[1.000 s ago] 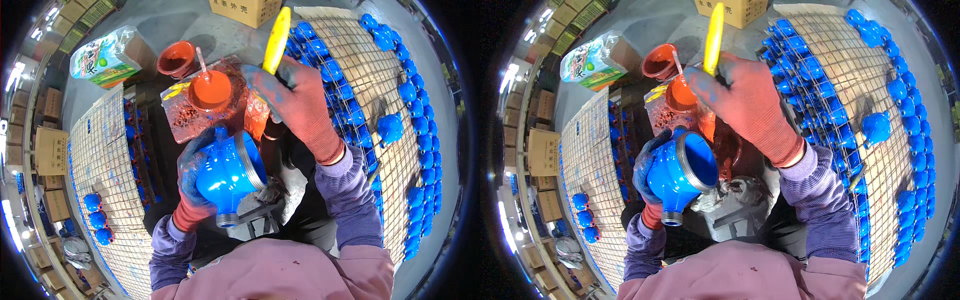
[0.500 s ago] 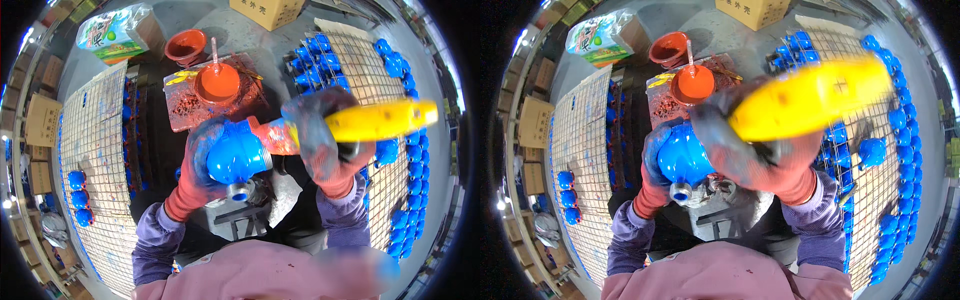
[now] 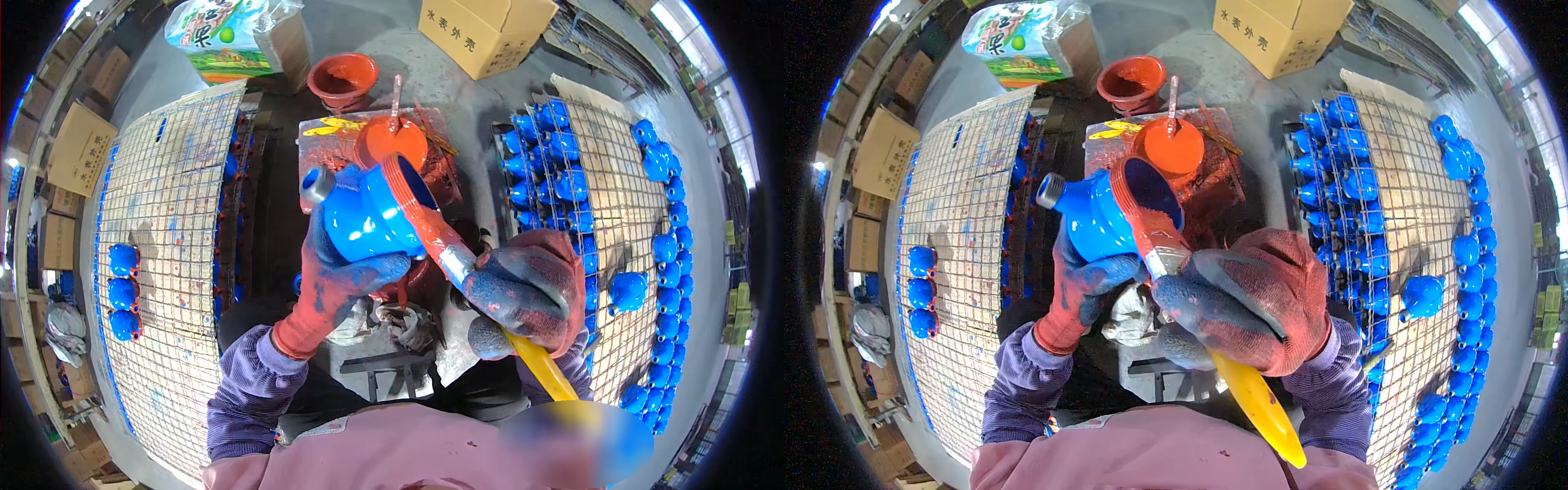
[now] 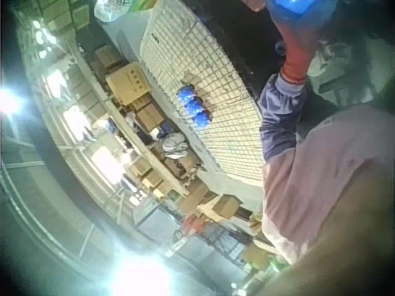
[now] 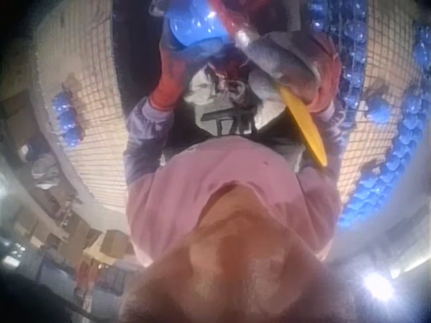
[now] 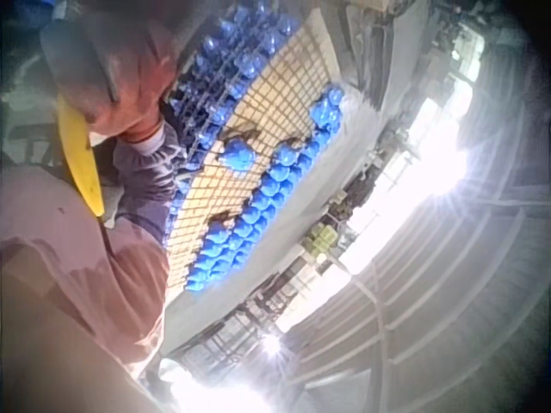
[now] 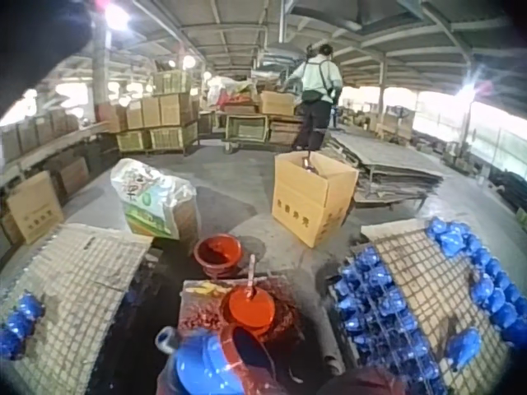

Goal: The person paints water meter housings with red paint using a brush.

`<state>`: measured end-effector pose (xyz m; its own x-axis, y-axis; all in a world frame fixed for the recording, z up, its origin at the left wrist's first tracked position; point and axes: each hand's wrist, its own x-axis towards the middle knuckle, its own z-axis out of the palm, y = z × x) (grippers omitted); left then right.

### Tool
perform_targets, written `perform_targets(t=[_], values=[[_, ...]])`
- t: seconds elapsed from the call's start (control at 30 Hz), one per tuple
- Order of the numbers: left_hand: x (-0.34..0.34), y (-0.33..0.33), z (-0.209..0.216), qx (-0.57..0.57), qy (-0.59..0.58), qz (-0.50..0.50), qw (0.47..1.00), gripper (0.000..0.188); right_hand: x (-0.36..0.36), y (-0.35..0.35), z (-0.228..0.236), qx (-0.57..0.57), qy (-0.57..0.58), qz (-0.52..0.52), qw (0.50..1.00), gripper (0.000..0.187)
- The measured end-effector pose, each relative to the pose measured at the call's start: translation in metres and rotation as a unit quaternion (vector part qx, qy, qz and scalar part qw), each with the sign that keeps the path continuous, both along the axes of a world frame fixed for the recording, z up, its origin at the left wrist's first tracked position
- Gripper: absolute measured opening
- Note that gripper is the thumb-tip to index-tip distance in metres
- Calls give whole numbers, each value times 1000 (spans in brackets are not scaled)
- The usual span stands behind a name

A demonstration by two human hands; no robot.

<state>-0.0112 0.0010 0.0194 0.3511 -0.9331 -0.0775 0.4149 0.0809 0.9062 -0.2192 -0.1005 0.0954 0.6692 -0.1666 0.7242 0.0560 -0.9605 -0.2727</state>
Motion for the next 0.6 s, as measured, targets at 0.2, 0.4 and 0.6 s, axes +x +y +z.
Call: perform_targets(t=[0.2, 0.4, 0.6], values=[[9, 6, -9, -27, 204, -67, 976, 50, 12, -1, -4, 18, -11, 2, 1000, 47], [11, 3, 0, -93, 501, -148, 847, 76, 23, -5, -17, 144, -108, 7, 984, 42], [3, 6, 4, -72, 562, -194, 801, 98, 30, -11, -33, 285, -215, 33, 934, 21]])
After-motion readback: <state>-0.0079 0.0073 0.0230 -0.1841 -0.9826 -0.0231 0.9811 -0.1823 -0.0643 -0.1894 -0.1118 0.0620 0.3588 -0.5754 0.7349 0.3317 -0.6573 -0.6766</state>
